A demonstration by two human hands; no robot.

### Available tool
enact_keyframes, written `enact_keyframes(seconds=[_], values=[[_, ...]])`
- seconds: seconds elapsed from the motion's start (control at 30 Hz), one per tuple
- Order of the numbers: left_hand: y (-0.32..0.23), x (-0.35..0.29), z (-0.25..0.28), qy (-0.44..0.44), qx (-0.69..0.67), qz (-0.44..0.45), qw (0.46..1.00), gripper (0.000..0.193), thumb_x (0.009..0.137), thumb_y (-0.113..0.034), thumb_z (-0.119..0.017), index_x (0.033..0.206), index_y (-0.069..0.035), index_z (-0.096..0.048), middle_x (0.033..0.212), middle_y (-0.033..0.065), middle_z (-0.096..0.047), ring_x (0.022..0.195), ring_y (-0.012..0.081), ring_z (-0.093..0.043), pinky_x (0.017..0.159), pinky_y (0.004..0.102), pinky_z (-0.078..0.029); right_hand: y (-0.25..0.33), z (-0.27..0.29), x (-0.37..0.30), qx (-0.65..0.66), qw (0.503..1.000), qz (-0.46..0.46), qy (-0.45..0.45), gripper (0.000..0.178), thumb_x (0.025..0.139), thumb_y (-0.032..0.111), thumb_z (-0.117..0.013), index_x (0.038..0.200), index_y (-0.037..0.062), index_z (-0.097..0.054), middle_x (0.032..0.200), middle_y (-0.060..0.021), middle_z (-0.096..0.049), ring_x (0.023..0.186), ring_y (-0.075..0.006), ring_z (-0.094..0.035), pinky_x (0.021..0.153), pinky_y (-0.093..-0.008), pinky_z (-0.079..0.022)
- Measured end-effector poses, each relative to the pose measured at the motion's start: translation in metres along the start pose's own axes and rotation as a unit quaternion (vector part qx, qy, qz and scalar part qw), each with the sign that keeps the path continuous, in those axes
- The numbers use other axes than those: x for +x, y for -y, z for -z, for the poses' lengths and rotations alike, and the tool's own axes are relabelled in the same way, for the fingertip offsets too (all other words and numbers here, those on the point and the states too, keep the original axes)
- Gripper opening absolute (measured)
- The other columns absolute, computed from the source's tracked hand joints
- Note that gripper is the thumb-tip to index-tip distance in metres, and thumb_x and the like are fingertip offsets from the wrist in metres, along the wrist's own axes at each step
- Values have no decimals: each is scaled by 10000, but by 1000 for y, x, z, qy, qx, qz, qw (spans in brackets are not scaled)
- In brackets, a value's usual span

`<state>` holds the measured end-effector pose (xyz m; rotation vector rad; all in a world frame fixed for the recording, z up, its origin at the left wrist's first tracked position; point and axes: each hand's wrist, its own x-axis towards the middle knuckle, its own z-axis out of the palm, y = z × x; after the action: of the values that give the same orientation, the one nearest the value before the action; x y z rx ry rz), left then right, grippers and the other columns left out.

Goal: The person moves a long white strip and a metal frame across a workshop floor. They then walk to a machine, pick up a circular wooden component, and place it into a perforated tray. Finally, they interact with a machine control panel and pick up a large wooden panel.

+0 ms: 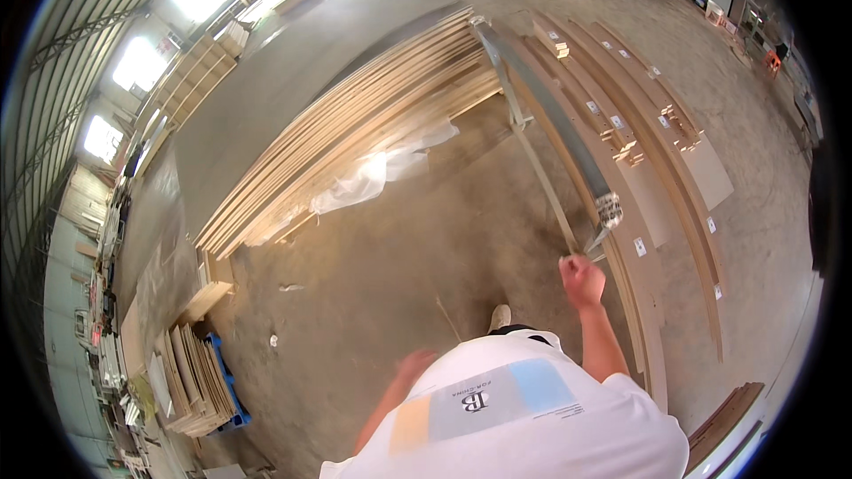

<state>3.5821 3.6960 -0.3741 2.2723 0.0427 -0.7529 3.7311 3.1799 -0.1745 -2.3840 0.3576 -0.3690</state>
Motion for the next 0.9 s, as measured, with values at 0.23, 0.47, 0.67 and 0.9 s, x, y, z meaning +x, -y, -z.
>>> enact_keyframes(seconds=[0.23, 0.47, 0.67, 0.9], values=[[-124, 149, 105, -39, -111, 99, 988, 397, 967, -366, -608, 1253, -118, -729, 1200, 148, -739, 1098, 323, -698, 962, 422, -538, 28, 2, 221, -147, 977, 68, -140, 390, 909, 374, -703, 1210, 128, -667, 1130, -88, -730, 1157, -334, -630, 990, -458, -493], [-238, 354, 200, 41, 8, -27, 999, 321, 976, -318, -622, 1144, -80, -758, 1097, 153, -757, 987, 294, -718, 886, 400, -552, 54, -12, 316, -207, 928, -296, 88, 685, 824, 590, -727, 1292, 96, -642, 1210, -131, -713, 1136, -361, -654, 954, -483, -527], [-430, 571, 252, 16, 120, -304, 945, 317, 977, -299, -651, 1221, -100, -689, 1152, 153, -737, 1033, 359, -701, 892, 455, -556, 41, -25, 326, -273, 920, -280, 22, 674, 779, 659, -736, 1149, 96, -722, 1077, -127, -745, 1055, -366, -689, 940, -489, -533], [-698, 687, 279, -114, 140, -612, 770, 318, 964, -286, -654, 1235, -118, -650, 1194, 89, -711, 1217, 283, -605, 1110, 486, -406, 36, -25, 344, -235, 904, -350, 69, 651, 722, 651, -775, 1094, 118, -731, 1006, -142, -744, 1001, -369, -691, 892, -490, -539]])
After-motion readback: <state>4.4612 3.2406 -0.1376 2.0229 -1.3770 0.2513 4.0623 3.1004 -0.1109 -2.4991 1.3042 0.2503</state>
